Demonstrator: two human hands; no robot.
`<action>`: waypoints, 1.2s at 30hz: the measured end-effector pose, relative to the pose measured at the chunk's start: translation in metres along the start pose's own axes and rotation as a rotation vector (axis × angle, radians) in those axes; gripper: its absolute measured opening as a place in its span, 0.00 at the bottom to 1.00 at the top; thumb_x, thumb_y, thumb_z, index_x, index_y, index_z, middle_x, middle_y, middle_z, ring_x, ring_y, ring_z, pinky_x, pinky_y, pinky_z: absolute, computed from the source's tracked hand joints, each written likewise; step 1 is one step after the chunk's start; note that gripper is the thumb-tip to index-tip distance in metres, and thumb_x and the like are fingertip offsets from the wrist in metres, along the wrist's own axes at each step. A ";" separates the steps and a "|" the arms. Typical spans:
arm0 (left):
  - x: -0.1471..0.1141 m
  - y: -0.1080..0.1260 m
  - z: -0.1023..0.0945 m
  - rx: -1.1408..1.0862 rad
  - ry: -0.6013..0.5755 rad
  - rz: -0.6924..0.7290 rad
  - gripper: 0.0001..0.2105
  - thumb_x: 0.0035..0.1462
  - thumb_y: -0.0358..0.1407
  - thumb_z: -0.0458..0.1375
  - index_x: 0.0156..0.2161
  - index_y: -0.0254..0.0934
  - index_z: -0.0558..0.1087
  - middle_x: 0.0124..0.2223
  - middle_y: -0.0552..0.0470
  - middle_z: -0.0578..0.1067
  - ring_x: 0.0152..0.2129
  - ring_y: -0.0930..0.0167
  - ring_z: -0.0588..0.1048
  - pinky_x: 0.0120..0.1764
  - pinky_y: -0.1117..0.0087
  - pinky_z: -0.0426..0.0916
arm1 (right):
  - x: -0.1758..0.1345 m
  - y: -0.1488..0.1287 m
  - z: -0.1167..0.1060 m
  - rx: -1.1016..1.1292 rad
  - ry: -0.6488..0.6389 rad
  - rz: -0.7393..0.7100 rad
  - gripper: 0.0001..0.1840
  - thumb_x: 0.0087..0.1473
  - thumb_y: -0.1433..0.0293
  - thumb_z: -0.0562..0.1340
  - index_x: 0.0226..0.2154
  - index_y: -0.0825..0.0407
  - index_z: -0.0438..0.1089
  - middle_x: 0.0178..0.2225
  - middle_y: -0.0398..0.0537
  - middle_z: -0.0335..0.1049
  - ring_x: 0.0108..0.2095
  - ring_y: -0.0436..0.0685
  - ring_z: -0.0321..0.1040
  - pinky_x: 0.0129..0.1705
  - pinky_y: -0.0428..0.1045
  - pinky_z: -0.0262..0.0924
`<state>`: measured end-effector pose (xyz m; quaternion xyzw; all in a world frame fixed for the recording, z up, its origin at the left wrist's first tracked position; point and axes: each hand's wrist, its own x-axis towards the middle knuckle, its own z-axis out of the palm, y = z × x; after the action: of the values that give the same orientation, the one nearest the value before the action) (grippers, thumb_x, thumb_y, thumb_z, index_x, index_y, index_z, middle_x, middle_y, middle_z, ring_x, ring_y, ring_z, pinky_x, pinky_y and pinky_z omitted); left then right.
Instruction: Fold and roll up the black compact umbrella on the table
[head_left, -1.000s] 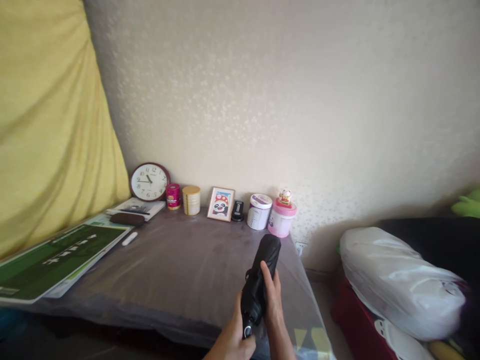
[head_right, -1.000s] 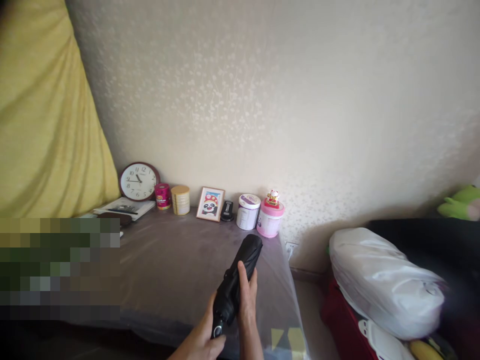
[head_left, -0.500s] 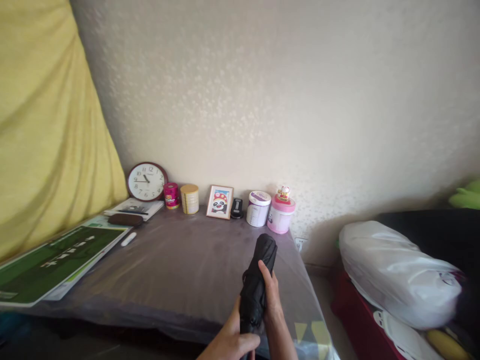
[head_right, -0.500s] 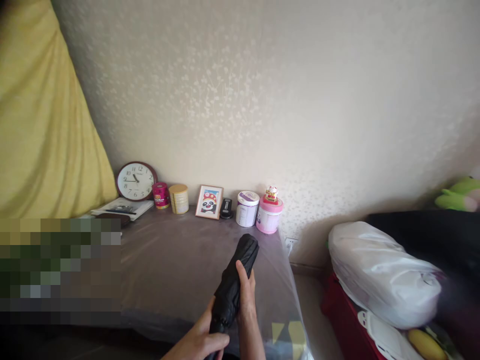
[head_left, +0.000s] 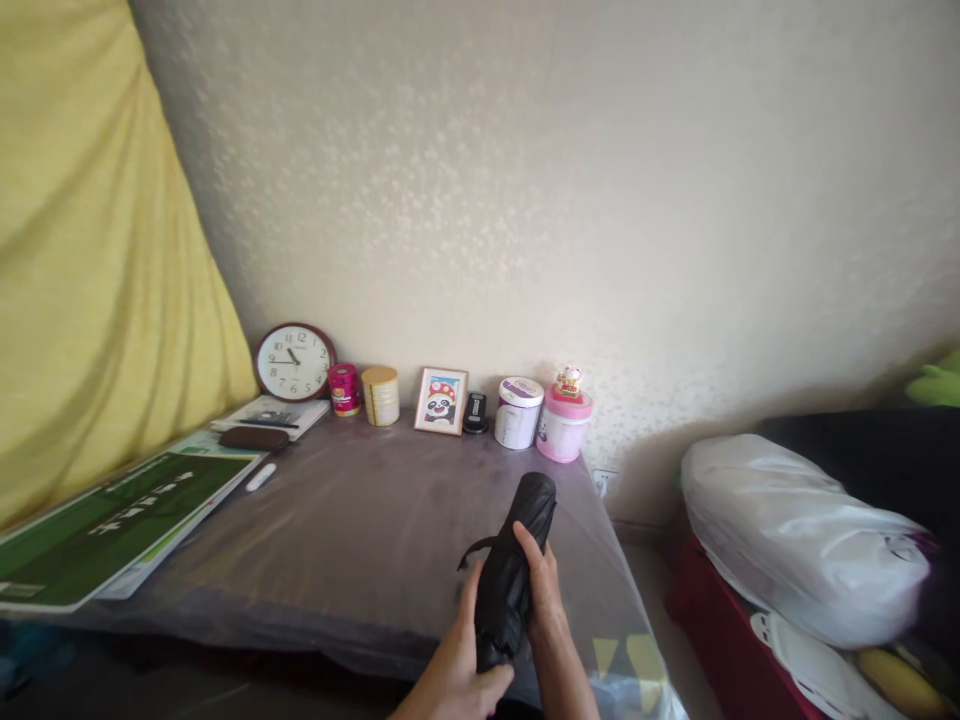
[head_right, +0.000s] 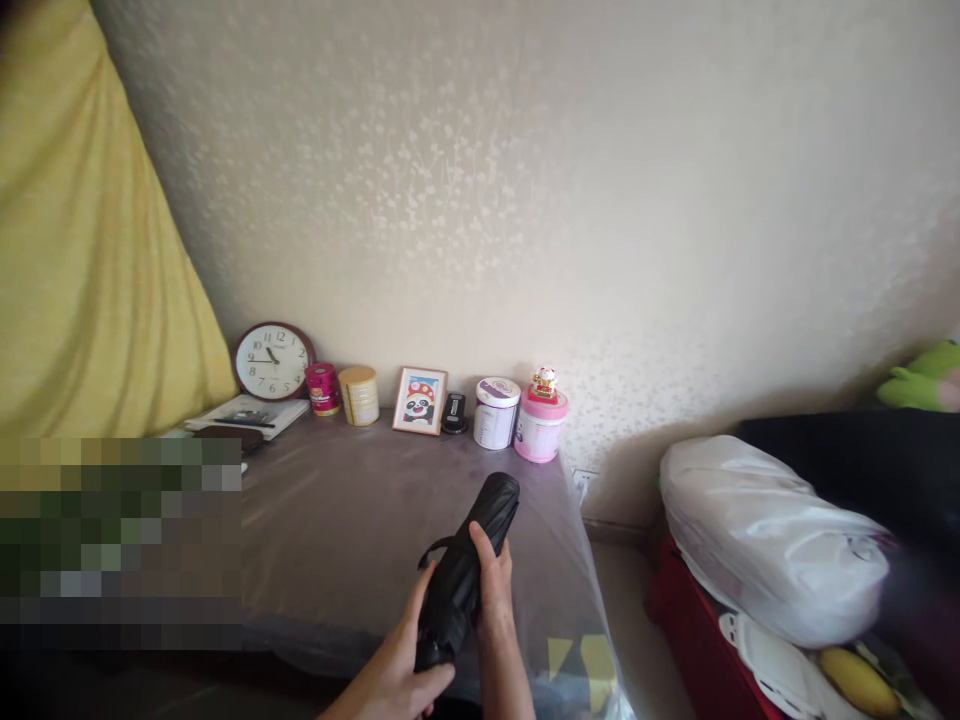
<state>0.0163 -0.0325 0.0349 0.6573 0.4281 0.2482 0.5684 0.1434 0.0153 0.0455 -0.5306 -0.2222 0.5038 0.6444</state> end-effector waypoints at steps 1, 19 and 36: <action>-0.002 0.004 -0.003 -0.150 -0.109 -0.045 0.41 0.49 0.32 0.50 0.61 0.43 0.28 0.35 0.52 0.72 0.23 0.71 0.73 0.27 0.69 0.68 | -0.001 -0.001 -0.001 0.022 -0.022 0.028 0.32 0.37 0.52 0.66 0.41 0.57 0.68 0.24 0.44 0.71 0.26 0.57 0.70 0.29 0.50 0.65; -0.003 -0.007 -0.002 -0.007 -0.004 -0.003 0.41 0.46 0.29 0.50 0.62 0.41 0.31 0.42 0.46 0.72 0.25 0.72 0.74 0.31 0.68 0.69 | 0.001 0.010 0.001 -0.039 0.013 -0.074 0.32 0.38 0.55 0.66 0.43 0.55 0.66 0.31 0.44 0.72 0.32 0.57 0.70 0.35 0.49 0.65; 0.004 -0.013 -0.007 0.069 0.061 -0.054 0.43 0.49 0.30 0.52 0.61 0.43 0.24 0.48 0.43 0.70 0.32 0.67 0.75 0.39 0.60 0.70 | 0.003 0.021 0.003 -0.073 0.024 -0.111 0.34 0.37 0.55 0.67 0.46 0.55 0.64 0.31 0.45 0.73 0.34 0.59 0.71 0.35 0.50 0.65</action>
<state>0.0092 -0.0255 0.0231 0.6569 0.4712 0.2376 0.5385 0.1332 0.0175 0.0263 -0.5464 -0.2619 0.4525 0.6543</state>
